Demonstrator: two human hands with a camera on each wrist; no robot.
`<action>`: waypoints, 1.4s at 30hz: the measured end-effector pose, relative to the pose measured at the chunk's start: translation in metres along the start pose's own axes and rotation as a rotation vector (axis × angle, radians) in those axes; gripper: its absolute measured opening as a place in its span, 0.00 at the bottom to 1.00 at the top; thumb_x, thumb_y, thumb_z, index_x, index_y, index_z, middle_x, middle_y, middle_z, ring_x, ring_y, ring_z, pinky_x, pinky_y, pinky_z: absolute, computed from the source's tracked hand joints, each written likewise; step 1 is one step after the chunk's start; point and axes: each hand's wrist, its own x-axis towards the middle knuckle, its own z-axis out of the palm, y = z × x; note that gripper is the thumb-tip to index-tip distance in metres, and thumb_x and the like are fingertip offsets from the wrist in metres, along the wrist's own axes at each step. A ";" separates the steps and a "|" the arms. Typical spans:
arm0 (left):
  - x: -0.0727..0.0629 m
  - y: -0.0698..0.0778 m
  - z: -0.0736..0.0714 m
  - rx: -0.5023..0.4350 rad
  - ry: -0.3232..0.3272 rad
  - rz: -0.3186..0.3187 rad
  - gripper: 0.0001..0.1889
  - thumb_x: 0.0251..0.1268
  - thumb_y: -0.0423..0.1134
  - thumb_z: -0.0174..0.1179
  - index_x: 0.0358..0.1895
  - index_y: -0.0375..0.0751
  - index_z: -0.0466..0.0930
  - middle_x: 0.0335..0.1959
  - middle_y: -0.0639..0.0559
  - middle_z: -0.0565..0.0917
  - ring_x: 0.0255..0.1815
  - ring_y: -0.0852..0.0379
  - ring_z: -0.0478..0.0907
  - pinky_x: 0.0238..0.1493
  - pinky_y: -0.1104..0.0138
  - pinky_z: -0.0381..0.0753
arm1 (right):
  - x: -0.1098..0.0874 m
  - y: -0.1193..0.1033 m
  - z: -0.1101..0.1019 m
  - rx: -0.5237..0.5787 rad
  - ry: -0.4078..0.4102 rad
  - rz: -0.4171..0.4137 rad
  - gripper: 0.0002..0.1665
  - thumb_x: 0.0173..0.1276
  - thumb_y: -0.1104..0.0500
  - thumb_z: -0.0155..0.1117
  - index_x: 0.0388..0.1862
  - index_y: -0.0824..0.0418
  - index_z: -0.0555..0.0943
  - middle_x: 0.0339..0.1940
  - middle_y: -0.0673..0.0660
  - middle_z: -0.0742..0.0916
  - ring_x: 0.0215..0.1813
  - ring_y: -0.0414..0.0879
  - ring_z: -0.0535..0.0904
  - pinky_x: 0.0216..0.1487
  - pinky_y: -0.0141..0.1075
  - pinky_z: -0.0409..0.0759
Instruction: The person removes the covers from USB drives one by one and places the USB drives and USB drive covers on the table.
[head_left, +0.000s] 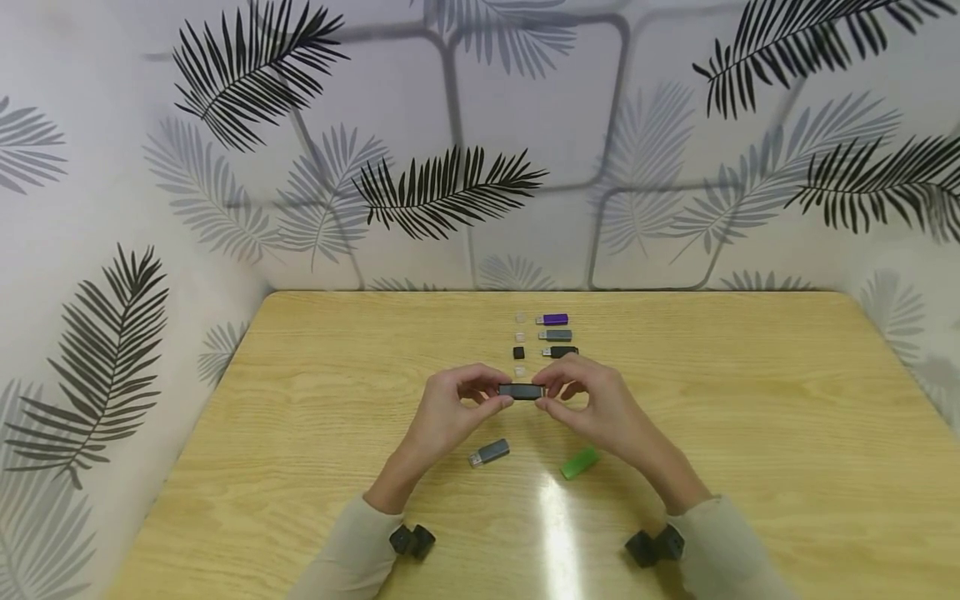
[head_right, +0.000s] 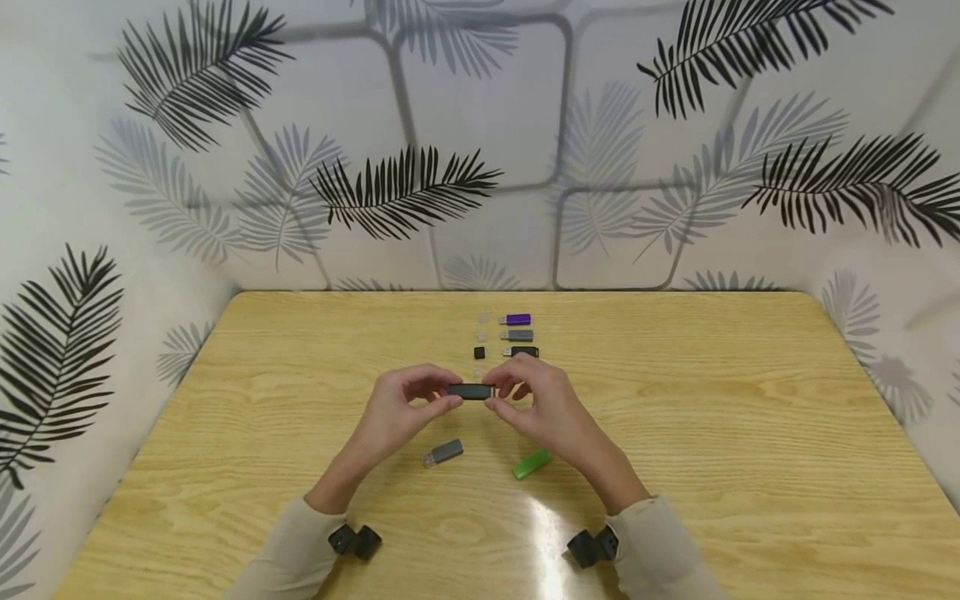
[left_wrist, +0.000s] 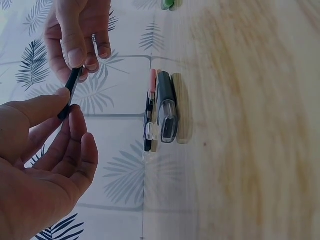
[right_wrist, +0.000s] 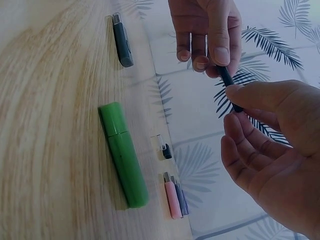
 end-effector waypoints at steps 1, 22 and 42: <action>0.000 0.000 0.000 -0.002 -0.001 0.004 0.09 0.64 0.31 0.71 0.46 0.38 0.88 0.38 0.50 0.88 0.36 0.57 0.83 0.42 0.56 0.86 | 0.000 0.000 0.000 -0.002 -0.001 0.000 0.14 0.64 0.69 0.75 0.46 0.57 0.86 0.41 0.48 0.86 0.40 0.42 0.83 0.41 0.42 0.87; 0.000 0.004 0.007 -0.017 -0.003 0.029 0.09 0.65 0.33 0.72 0.46 0.40 0.89 0.37 0.51 0.88 0.35 0.57 0.83 0.41 0.55 0.86 | -0.002 -0.004 -0.005 -0.038 -0.013 -0.010 0.13 0.64 0.66 0.77 0.46 0.57 0.86 0.42 0.47 0.87 0.40 0.41 0.82 0.41 0.45 0.86; 0.014 0.008 0.005 0.015 -0.059 0.105 0.08 0.64 0.34 0.73 0.46 0.42 0.89 0.37 0.56 0.88 0.35 0.60 0.82 0.40 0.56 0.86 | -0.002 -0.004 -0.021 -0.044 -0.013 -0.058 0.13 0.63 0.66 0.77 0.44 0.56 0.86 0.41 0.46 0.87 0.40 0.41 0.83 0.41 0.47 0.86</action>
